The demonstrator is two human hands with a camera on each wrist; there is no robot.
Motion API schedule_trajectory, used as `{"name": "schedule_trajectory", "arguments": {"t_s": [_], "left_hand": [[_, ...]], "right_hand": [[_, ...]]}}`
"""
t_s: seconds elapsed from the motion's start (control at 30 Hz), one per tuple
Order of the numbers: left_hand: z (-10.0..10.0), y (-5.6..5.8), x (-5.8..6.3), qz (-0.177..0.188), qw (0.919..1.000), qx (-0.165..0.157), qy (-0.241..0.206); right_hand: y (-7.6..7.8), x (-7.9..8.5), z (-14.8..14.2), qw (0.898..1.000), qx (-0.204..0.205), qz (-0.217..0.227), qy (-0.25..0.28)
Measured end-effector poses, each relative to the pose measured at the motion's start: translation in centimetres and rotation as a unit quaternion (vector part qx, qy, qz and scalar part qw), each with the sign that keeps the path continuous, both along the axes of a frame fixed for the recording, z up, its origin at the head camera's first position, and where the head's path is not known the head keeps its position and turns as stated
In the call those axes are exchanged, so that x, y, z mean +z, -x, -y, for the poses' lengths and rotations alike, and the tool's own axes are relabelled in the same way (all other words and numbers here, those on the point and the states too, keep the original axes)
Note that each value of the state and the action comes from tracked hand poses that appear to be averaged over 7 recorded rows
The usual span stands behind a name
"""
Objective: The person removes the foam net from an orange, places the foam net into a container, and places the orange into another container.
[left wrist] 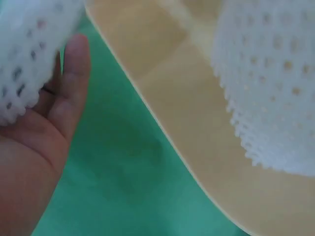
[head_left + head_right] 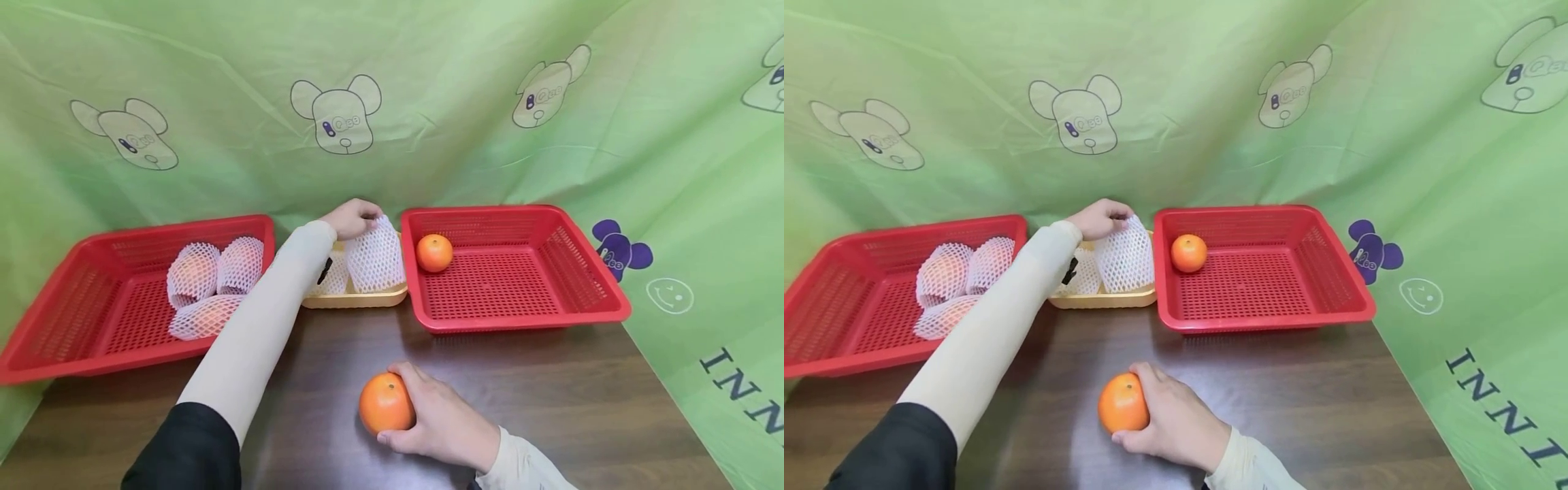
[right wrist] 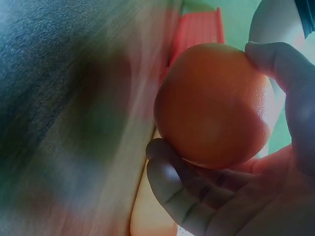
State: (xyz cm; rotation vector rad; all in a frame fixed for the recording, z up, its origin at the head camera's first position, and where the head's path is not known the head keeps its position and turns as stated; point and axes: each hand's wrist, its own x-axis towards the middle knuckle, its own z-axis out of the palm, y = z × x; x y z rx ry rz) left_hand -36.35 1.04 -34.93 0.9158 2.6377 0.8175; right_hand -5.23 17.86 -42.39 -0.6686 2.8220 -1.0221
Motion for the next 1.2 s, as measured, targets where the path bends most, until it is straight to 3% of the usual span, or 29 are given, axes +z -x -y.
{"name": "schedule_trajectory", "arguments": {"t_s": [0.1, 0.27, 0.4, 0.47, 0.6, 0.73, 0.9, 1.07, 1.2], "left_hand": [[-0.2, 0.1, -0.3, 0.01, 0.9996, -0.014, 0.024], [-0.6, -0.2, -1.9, -0.036, 0.9903, -0.028, 0.131], [-0.8, -0.8, -2.0, -0.093, 0.9852, -0.017, 0.143], [-0.8, -1.4, -1.7, -0.098, 0.9846, -0.019, 0.144], [-1.0, -2.9, -1.3, -0.03, 0.9833, -0.034, 0.176], [-1.3, -4.1, -2.0, 0.021, 0.9705, -0.03, 0.238], [-1.5, -5.2, -2.3, 0.032, 0.9607, -0.012, 0.275], [-1.5, -6.4, -1.5, 0.04, 0.9681, -0.017, 0.247], [-1.7, -6.6, -1.5, 0.007, 0.9715, -0.031, 0.235]], "right_hand": [[0.0, 0.1, 0.1, 1.0, 0.001, -0.006, -0.001], [-0.3, -0.1, 0.3, 1.0, 0.0, -0.007, 0.0], [-0.5, 0.0, 0.0, 1.0, -0.005, 0.002, 0.004], [-0.5, 0.1, -0.1, 1.0, -0.008, 0.002, 0.005], [-0.5, 0.7, -0.5, 1.0, -0.016, -0.003, 0.005], [-0.5, 1.3, -0.8, 1.0, -0.019, -0.009, 0.007], [-0.8, 2.2, -1.5, 0.999, -0.028, -0.037, 0.006], [-0.9, 3.3, -3.0, 0.997, -0.043, -0.07, 0.001], [-1.0, 3.9, -4.2, 0.995, -0.055, -0.083, 0.003]]}}
